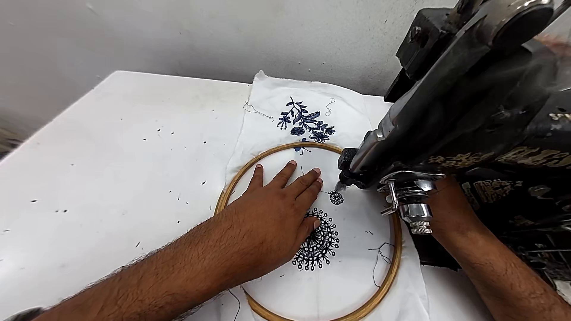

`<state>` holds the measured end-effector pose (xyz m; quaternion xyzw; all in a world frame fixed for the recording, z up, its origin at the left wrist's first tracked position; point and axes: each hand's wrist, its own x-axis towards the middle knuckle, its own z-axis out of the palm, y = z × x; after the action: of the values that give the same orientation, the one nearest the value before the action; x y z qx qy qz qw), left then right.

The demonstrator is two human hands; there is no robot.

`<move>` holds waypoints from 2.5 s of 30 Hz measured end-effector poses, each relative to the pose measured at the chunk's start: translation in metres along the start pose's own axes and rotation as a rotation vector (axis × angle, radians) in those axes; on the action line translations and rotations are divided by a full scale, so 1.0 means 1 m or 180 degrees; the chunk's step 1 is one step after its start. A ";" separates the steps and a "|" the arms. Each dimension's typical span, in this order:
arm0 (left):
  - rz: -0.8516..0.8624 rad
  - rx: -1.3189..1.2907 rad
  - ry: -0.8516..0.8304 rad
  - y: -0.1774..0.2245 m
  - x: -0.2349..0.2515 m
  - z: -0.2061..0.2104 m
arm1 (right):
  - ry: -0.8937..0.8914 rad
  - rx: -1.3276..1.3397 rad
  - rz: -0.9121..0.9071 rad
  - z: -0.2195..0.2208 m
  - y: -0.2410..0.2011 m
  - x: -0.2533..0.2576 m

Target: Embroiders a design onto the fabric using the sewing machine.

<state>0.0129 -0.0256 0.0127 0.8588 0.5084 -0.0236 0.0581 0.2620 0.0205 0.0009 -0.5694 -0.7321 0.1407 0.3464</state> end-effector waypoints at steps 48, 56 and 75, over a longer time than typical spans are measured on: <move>-0.0045 -0.0031 -0.0047 -0.004 0.000 -0.002 | 0.0077 -0.0149 -0.0378 0.006 0.005 -0.001; -0.0043 -0.0063 0.0004 -0.004 -0.001 -0.002 | -0.0006 -0.0254 -0.0315 0.007 0.004 -0.001; -0.0122 0.0030 -0.0121 -0.004 -0.001 -0.005 | 0.0027 -0.0235 -0.0353 0.010 0.004 -0.001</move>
<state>0.0085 -0.0243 0.0176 0.8486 0.5235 -0.0433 0.0633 0.2588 0.0228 -0.0089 -0.5410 -0.7657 0.0918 0.3355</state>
